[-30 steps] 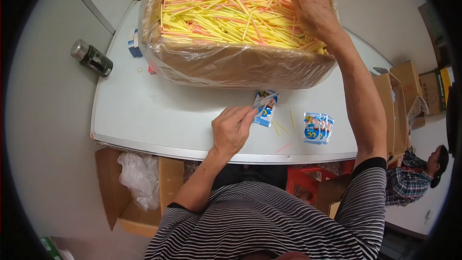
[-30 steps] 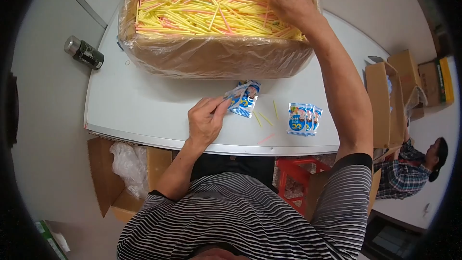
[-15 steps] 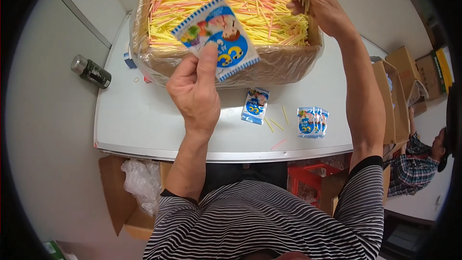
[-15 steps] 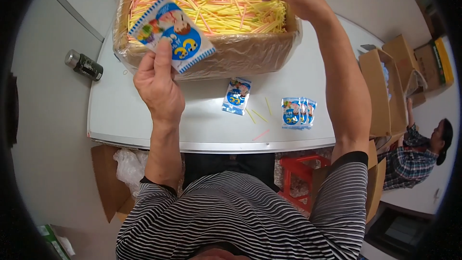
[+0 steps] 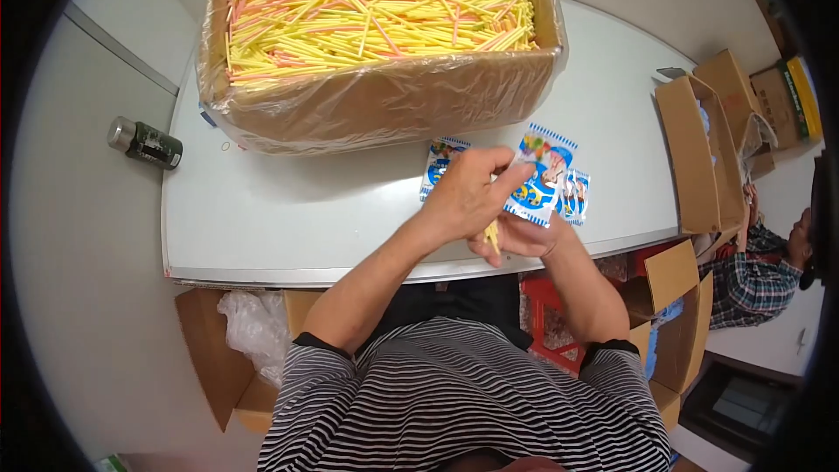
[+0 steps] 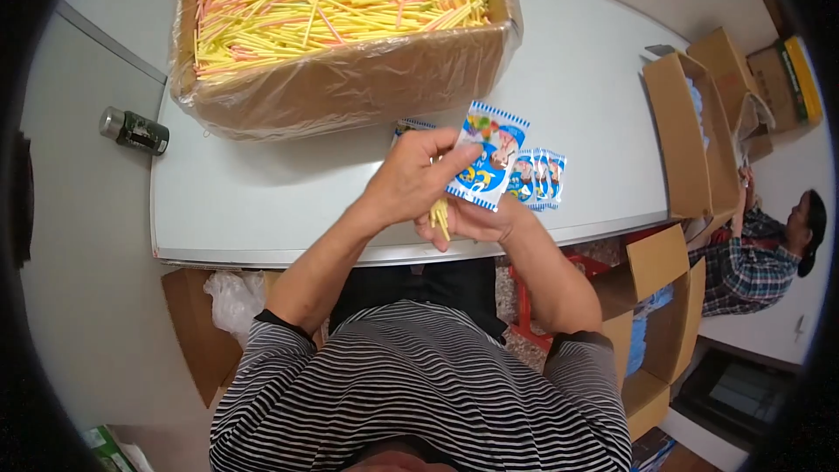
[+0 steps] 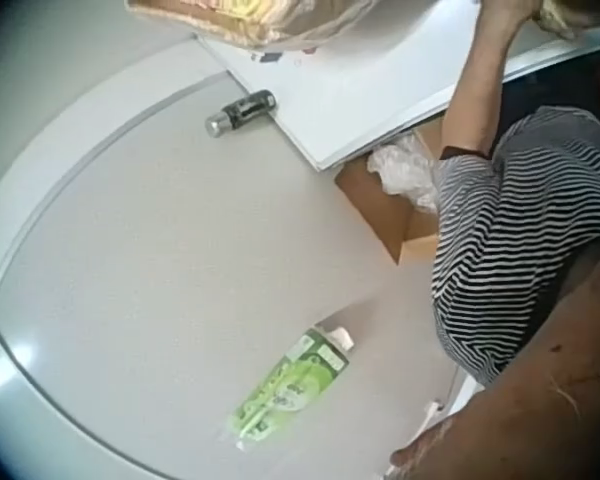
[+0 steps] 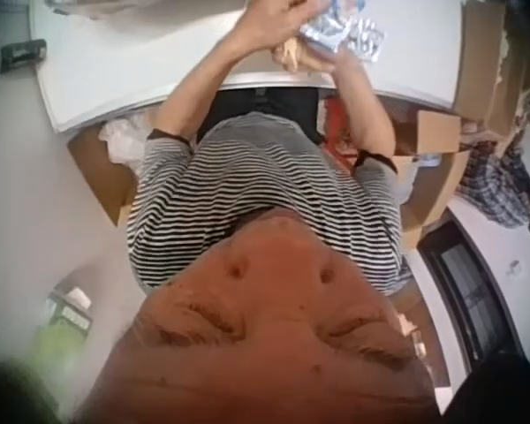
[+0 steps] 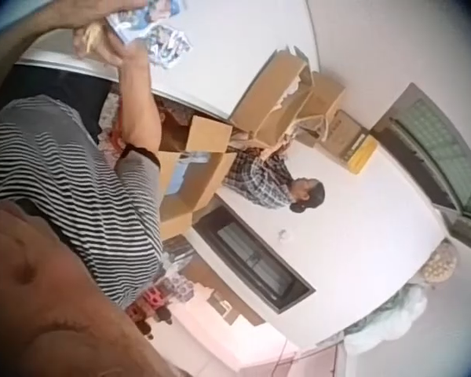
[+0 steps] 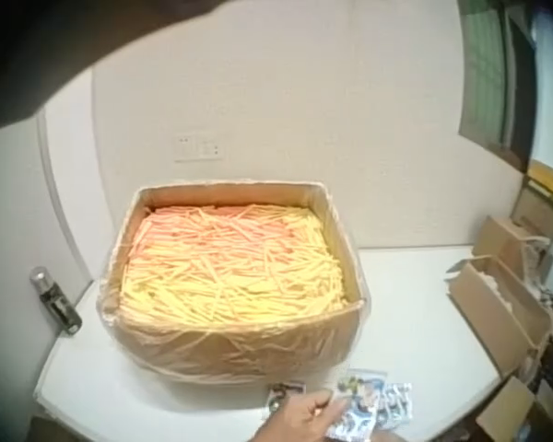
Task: The recorder packages small colorful items into small blue bags and places them into a cardboard box.
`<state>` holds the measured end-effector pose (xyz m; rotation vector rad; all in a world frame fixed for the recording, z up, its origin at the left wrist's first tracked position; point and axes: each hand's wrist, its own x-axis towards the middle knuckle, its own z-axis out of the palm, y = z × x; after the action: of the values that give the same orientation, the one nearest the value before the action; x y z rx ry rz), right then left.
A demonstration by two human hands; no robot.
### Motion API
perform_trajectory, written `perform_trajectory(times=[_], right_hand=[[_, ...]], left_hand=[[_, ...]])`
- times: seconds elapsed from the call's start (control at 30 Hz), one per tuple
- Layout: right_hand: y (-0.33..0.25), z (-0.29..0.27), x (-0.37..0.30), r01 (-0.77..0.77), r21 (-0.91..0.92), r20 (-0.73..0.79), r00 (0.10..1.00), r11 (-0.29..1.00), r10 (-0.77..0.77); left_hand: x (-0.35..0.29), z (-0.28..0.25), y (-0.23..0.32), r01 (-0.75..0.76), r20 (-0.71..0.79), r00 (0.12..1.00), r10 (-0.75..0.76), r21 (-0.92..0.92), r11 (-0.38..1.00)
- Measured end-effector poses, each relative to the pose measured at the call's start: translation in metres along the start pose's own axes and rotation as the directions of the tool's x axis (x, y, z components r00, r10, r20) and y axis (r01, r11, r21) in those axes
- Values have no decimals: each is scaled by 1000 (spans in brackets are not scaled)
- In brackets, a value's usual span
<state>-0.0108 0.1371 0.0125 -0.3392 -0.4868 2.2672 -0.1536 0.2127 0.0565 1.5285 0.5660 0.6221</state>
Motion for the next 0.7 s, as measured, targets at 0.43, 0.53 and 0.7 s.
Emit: perform_trajectory(times=[0.43, 0.53, 0.7], right_hand=[[8, -70, -10, -88, -961, -268, 519, 261, -812], [15, -69, -6, -172, -976, -205, 518, 134, -831], [13, -68, -7, -177, -970, -235, 524, 165, -819]], left_hand=[[-59, -28, -56, 2, -490, 821, -294, -511, 859], [-63, -29, -63, -46, -478, 820, -315, -604, 796], [-57, -28, -60, -32, -474, 817, -329, -607, 794]])
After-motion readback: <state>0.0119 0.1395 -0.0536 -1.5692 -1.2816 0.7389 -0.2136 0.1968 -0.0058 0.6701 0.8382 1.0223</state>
